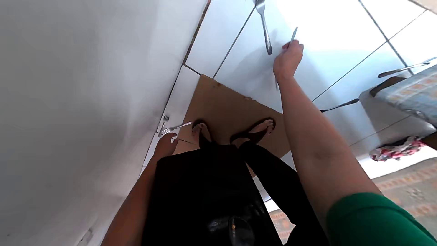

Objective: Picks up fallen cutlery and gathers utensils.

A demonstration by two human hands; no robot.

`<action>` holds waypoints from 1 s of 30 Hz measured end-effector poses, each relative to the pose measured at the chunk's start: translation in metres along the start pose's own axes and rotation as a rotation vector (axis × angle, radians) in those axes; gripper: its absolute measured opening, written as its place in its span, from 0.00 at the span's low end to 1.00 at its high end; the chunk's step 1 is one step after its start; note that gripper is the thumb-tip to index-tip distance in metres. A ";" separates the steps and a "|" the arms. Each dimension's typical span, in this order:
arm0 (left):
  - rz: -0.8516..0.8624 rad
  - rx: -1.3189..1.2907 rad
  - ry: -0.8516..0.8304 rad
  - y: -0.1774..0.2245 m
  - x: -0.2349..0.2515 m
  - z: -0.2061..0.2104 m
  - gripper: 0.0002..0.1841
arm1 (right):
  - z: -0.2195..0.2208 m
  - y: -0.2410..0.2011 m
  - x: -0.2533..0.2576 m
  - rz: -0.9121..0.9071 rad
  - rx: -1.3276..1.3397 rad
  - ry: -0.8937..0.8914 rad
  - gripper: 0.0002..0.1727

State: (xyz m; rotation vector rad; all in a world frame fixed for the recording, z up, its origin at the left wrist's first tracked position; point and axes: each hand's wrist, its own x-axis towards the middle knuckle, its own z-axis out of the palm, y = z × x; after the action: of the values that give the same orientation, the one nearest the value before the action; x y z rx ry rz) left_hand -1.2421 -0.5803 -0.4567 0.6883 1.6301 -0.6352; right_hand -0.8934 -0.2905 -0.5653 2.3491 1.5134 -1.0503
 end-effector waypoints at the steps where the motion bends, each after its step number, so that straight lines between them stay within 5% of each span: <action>1: 0.013 0.008 -0.010 0.001 0.001 -0.001 0.20 | -0.002 -0.005 0.003 -0.051 0.039 0.033 0.21; 5: 0.019 -0.050 0.058 0.009 0.003 -0.009 0.21 | 0.003 -0.044 0.015 -0.114 -0.021 -0.022 0.30; 9: 0.062 -0.144 0.130 0.032 0.006 -0.011 0.21 | 0.008 -0.050 0.031 -0.197 -0.217 -0.100 0.21; 13: 0.047 -0.183 0.080 0.040 0.004 -0.003 0.21 | -0.016 0.004 0.023 -0.149 -0.228 -0.138 0.27; 20: 0.076 -0.195 0.121 0.038 0.009 -0.014 0.21 | -0.120 0.166 0.062 0.517 -0.126 0.286 0.27; 25: 0.003 -0.172 0.134 0.027 0.017 -0.022 0.21 | -0.143 0.252 0.096 0.516 0.057 0.225 0.28; 30: -0.056 -0.143 0.160 0.049 0.000 -0.029 0.20 | -0.099 0.227 0.052 0.367 0.023 0.121 0.29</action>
State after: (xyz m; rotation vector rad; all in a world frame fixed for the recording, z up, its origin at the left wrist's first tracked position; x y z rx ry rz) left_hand -1.2258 -0.5258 -0.4535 0.6029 1.8287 -0.5086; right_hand -0.6419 -0.3132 -0.5776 2.6110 1.0448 -0.8527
